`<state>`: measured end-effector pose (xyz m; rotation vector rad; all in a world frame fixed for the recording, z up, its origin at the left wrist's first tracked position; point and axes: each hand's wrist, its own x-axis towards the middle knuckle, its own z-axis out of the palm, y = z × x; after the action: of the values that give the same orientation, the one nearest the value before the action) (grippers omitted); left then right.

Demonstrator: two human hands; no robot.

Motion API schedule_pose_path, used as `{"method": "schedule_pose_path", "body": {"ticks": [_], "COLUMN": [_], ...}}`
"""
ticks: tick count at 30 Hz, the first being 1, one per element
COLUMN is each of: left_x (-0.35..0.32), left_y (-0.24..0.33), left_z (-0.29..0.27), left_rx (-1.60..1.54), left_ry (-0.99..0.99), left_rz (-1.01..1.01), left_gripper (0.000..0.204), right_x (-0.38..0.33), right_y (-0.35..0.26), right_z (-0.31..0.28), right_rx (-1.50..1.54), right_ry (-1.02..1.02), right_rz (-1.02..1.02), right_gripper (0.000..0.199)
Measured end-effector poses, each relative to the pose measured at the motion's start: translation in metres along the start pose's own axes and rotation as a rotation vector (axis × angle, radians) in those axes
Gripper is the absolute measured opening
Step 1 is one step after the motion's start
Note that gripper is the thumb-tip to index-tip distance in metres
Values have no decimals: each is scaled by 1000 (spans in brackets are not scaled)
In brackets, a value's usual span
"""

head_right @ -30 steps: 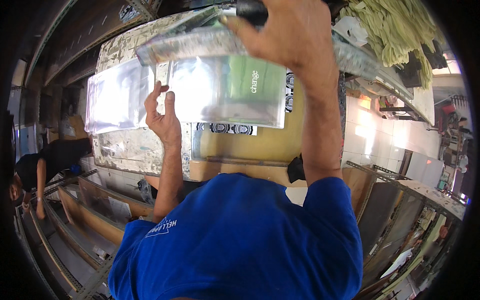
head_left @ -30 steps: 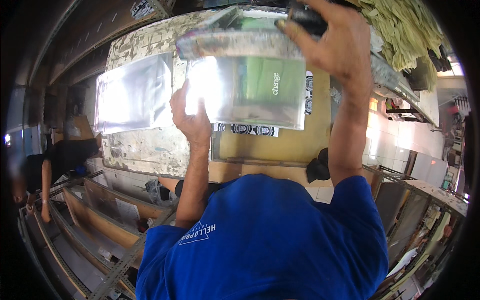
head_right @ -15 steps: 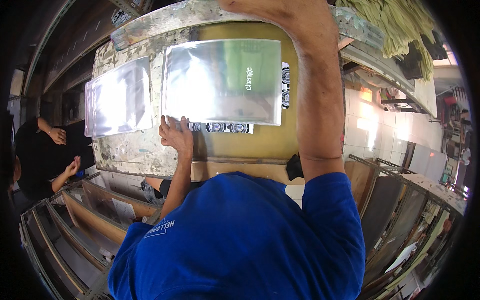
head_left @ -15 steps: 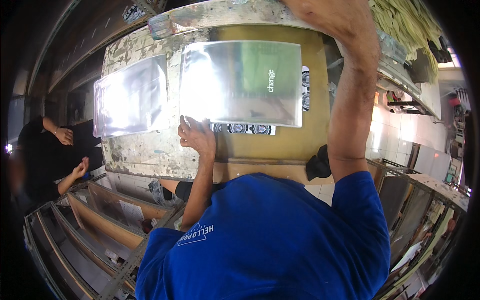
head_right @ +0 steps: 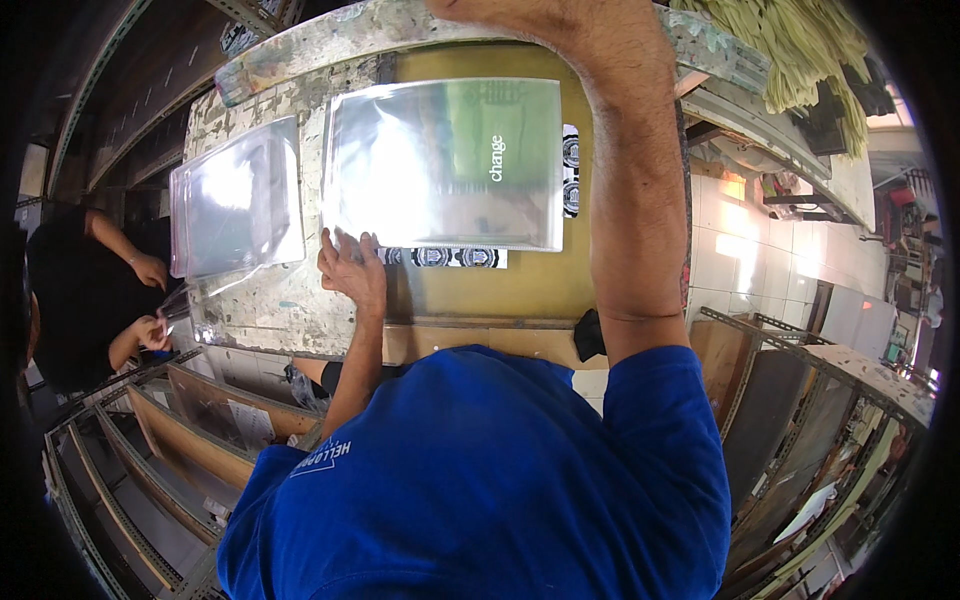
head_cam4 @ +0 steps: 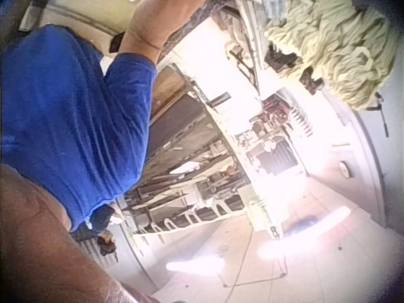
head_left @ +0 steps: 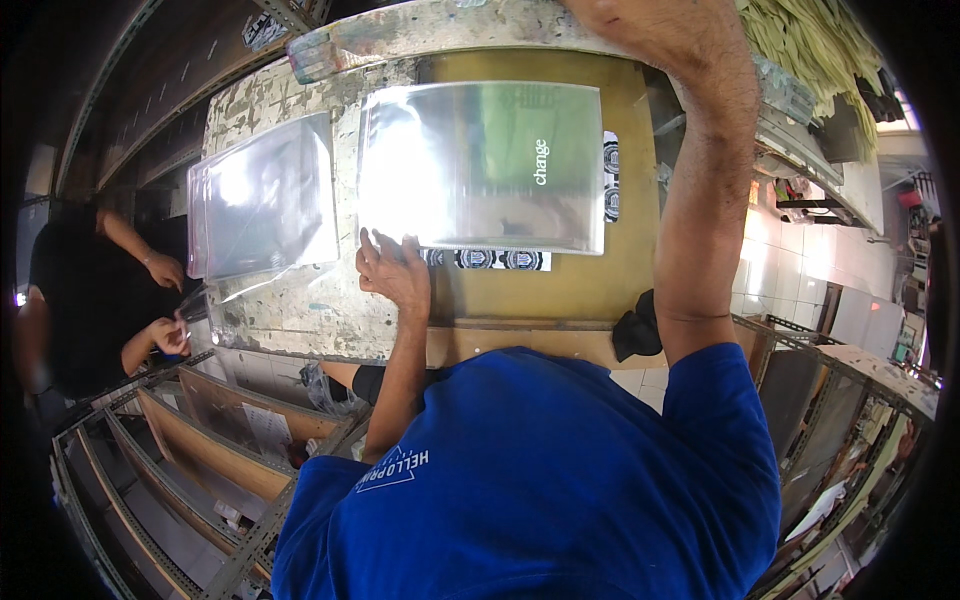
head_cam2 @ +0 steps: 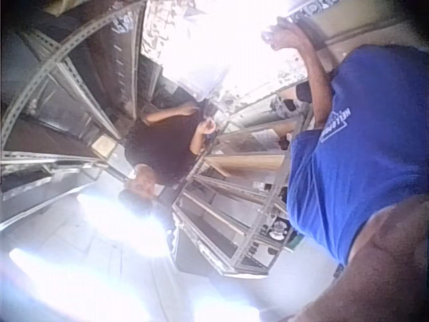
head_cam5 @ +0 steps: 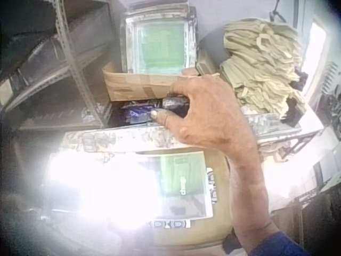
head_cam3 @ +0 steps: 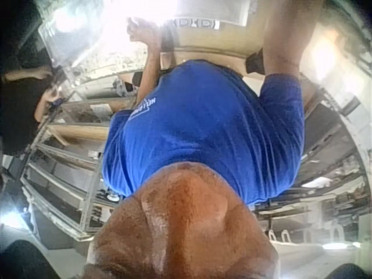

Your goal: The person performs screen printing by placing a plastic sheet on the printing bed, lowering the screen, applying ink with a squeegee across the mesh, and then lifting the screen to reveal the print.

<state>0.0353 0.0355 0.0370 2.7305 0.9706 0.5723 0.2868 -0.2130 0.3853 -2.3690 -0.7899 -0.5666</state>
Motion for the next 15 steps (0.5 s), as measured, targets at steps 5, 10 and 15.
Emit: {"method": "schedule_pose_path", "body": {"ticks": [5,10,15], "left_x": [0,4,8], "left_y": [-2,-2,21], "left_z": [5,4,-8], "left_rx": [19,-49,-554], "left_ry": [-19,12,75], "left_rz": [-22,54,-117], "left_gripper": [45,34,21], "right_x": [-3,-4,0], "right_y": [-3,-9,-3], "right_z": [-7,-6,-3], "right_rx": [0,-43,9], "right_ry": [15,30,-40], "right_rz": [-33,-56,35], "right_gripper": [38,38,37]}}
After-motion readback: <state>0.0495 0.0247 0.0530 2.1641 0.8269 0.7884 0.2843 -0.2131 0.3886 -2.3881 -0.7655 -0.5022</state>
